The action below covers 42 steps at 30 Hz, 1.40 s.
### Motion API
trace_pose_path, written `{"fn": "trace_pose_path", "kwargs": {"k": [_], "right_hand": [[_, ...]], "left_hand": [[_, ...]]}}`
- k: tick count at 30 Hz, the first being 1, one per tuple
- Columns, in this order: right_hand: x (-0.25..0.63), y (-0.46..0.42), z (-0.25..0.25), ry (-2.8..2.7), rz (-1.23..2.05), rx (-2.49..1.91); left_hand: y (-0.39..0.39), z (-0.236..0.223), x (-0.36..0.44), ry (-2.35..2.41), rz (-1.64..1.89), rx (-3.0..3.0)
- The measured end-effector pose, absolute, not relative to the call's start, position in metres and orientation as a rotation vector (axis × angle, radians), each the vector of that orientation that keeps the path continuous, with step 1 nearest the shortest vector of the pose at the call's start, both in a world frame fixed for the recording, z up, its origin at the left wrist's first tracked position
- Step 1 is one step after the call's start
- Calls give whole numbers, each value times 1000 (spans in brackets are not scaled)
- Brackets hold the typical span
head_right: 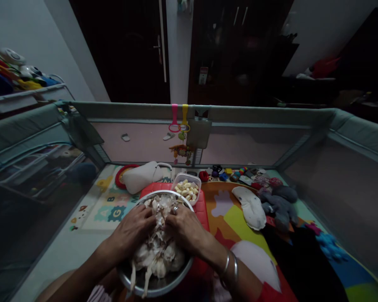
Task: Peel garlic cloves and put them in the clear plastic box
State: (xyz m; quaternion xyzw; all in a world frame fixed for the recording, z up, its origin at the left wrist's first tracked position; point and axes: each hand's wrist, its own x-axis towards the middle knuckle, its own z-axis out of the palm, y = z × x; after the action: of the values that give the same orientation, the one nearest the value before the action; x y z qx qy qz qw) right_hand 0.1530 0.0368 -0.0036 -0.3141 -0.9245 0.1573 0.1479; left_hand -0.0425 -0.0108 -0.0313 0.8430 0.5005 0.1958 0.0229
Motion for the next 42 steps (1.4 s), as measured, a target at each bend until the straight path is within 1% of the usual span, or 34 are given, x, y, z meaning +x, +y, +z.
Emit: {"fn": "trace_pose_path", "kwargs": {"k": [3, 7, 10, 13, 20, 26, 30, 34, 39, 42], "right_hand": [[153, 37, -2, -2650, 452, -953], [154, 38, 0, -2637, 466, -995], [156, 39, 1, -2601, 534, -931], [158, 38, 0, -2523, 590, -826], [154, 27, 1, -2328, 623, -679], [153, 27, 1, -2204, 728, -688], [155, 29, 5, -2147, 850, -698], [155, 29, 4, -2149, 847, -725], [154, 32, -7, -2151, 813, -688], [154, 33, -11, -2145, 872, -648]], "left_hand": [[-3, -28, -43, 1444, 563, 2648], [-1, -14, -42, 1435, 482, 2633], [-4, 3, -42, 1523, 386, 2554], [-8, 17, -43, 1585, 385, 2456], [-11, 20, -40, 1438, 636, 2259], [-10, 20, -33, 1408, 807, 2089], [-10, 20, -32, 1391, 867, 2084], [-10, 19, -32, 1383, 967, 2094], [-11, 12, -27, 1213, 1087, 2090], [-10, 9, -25, 1200, 1152, 2044]]}}
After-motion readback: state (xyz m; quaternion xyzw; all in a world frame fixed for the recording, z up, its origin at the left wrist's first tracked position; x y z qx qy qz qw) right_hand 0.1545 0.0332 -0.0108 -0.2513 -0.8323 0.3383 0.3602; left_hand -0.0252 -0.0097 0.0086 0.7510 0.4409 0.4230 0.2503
